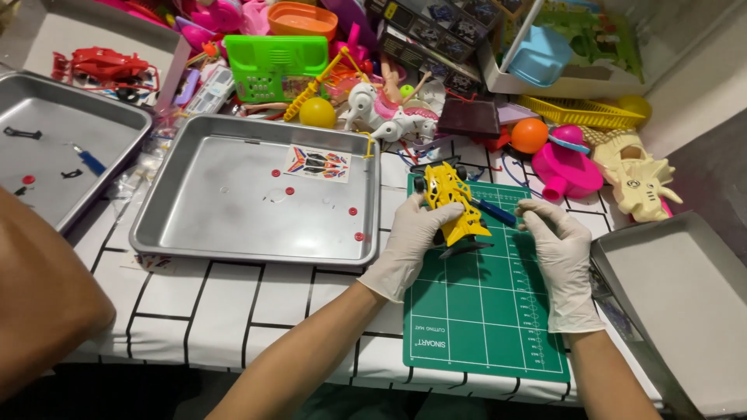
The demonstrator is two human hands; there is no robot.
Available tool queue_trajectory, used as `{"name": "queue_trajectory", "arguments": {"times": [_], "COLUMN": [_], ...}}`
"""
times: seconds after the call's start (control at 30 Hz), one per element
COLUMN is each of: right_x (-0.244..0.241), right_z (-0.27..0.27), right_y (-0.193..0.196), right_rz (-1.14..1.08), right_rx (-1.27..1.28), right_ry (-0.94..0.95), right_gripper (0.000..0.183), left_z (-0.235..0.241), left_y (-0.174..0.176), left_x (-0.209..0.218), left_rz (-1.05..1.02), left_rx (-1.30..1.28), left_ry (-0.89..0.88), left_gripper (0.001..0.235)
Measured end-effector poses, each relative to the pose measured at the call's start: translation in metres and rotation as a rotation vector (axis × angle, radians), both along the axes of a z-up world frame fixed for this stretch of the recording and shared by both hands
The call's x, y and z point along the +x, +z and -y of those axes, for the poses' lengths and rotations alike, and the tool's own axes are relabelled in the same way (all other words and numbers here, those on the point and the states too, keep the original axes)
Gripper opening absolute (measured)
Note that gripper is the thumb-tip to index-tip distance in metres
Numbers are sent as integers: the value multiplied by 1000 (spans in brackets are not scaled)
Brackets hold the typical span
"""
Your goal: The person assembles a yellow toy car on a green cutting mat, attaching red wheels and using a blue screwdriver to tighten screws. They then place the completed car into a cardboard box.
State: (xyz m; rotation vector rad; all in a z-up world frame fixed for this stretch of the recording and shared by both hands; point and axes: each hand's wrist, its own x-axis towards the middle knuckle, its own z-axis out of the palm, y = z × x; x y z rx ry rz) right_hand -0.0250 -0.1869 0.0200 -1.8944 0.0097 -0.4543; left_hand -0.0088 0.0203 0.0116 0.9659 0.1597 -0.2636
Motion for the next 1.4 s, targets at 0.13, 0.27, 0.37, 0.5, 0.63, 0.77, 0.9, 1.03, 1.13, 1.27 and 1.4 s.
{"name": "queue_trajectory", "arguments": {"times": [0.13, 0.27, 0.37, 0.5, 0.63, 0.77, 0.9, 1.03, 1.13, 1.27, 1.4], "right_x": [2, 2, -13, -31, -3, 49, 111, 107, 102, 84, 37], "right_z": [6, 7, -20, -80, -138, -186, -195, -223, -231, -217, -187], "right_y": [-11, -14, 13, 58, 52, 18, -93, -52, -40, -17, 34], "right_rz": [63, 258, 413, 485, 633, 301, 122, 189, 32, 100, 180], "right_rx": [-15, -36, -98, -513, -912, -1399, -2880, -1524, -1529, -1298, -1001], "right_ry": [16, 22, 13, 109, 317, 412, -878, 343, 378, 390, 422], "right_gripper": [19, 18, 20, 13, 18, 5, 103, 17, 6, 2, 11], "left_z": [-2, -4, -2, 11, 38, 35, 33, 31, 31, 45, 40], "left_y": [1, 6, 3, -29, -97, -106, -101, -103, -107, -166, -121], "left_x": [3, 2, 4, 24, 70, 82, 87, 91, 95, 122, 90], "left_rz": [-28, -69, -110, -94, -22, -82, -112, -178, -216, -231, -164], "left_rx": [-15, 31, -52, -37, -3, 114, 204, 349, 443, 237, 156], "left_ry": [-13, -56, -47, -23, 80, 33, -24, -124, -196, -164, -110], "left_gripper": [62, 59, 50, 48, 76, 83, 88, 97, 102, 106, 86]}}
